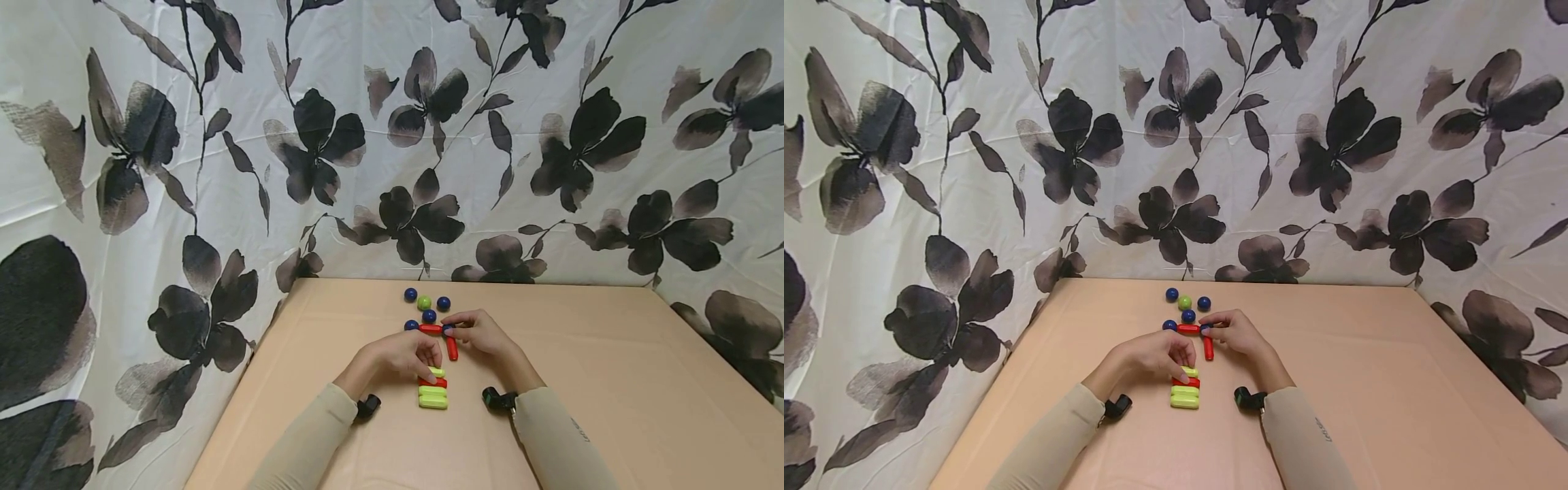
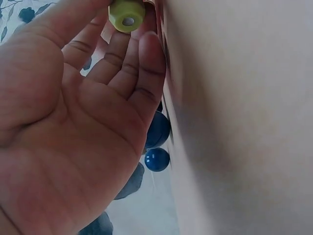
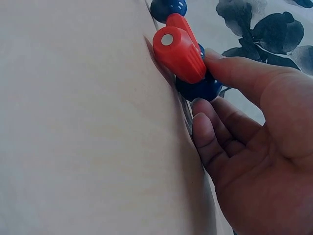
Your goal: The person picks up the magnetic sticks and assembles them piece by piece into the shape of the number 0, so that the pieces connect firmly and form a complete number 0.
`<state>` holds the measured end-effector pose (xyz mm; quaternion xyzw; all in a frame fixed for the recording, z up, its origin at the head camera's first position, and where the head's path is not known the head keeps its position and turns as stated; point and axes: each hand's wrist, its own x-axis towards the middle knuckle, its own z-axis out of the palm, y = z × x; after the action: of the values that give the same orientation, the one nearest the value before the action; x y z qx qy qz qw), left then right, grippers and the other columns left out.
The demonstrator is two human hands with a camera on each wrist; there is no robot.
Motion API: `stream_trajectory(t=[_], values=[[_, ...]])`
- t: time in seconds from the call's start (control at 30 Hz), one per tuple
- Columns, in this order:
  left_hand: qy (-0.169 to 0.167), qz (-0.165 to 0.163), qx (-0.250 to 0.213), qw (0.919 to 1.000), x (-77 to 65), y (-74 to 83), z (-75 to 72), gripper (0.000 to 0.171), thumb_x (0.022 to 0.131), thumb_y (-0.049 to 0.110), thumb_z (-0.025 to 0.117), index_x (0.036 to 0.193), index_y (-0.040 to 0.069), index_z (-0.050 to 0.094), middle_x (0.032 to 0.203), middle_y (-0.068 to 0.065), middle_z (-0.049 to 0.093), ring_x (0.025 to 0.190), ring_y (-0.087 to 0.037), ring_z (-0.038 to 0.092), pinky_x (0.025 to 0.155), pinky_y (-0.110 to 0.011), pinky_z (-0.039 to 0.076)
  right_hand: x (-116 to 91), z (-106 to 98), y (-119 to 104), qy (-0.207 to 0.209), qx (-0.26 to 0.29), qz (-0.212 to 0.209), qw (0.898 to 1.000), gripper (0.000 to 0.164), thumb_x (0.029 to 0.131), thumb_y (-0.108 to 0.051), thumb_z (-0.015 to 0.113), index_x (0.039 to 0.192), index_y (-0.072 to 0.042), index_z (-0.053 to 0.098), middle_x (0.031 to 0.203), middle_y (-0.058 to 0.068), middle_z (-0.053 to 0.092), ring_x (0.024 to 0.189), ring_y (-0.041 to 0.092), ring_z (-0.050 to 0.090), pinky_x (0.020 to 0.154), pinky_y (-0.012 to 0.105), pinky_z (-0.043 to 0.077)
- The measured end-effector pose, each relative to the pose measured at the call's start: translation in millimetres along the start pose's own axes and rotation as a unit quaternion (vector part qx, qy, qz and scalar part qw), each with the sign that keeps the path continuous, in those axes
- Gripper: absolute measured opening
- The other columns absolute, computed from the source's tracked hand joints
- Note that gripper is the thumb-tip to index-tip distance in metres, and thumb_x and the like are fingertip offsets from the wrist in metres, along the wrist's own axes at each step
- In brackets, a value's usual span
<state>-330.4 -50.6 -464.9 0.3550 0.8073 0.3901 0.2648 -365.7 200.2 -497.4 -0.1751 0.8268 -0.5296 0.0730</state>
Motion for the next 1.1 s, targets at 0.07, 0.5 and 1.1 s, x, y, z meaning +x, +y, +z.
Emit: stream_trajectory(t=[0.07,0.5,1.1], values=[[0.005,0.004,-0.007,1.0000,-0.3,-0.9,-0.4,0.020,0.085,0.010,0.086,0.100,0.011,0.073,0.091,0.003,0.073,0.082,-0.012,0.068,0.080,-0.024,0.056,0,0,0,0.003,0.003,0.000,1.000,0.028,0.095,-0.010,0.076,0.122,-0.005,0.077,0.112,0.011,0.073,0.085,0.021,0.052,0.063,0.022,0.042],[0.041,0.017,-0.062,0.9971,-5.2,-9.1,-8.7,0.006,0.093,0.018,0.080,0.098,0.016,0.078,0.096,0.000,0.077,0.087,-0.013,0.066,0.081,-0.028,0.050,-1,0,-1,0.003,-0.002,-0.007,1.000,0.027,0.094,-0.009,0.076,0.121,-0.004,0.077,0.111,0.016,0.072,0.079,0.019,0.053,0.062,0.023,0.046],[0.054,0.016,-0.153,0.9867,-21.6,-29.2,-35.6,0.036,0.098,0.014,0.073,0.131,0.000,0.070,0.123,-0.017,0.074,0.097,-0.013,0.072,0.094,-0.033,0.059,-1,1,-3,0.000,0.002,-0.001,1.000,0.028,0.094,-0.011,0.077,0.121,-0.004,0.077,0.112,0.014,0.070,0.075,0.018,0.056,0.062,0.024,0.050]])
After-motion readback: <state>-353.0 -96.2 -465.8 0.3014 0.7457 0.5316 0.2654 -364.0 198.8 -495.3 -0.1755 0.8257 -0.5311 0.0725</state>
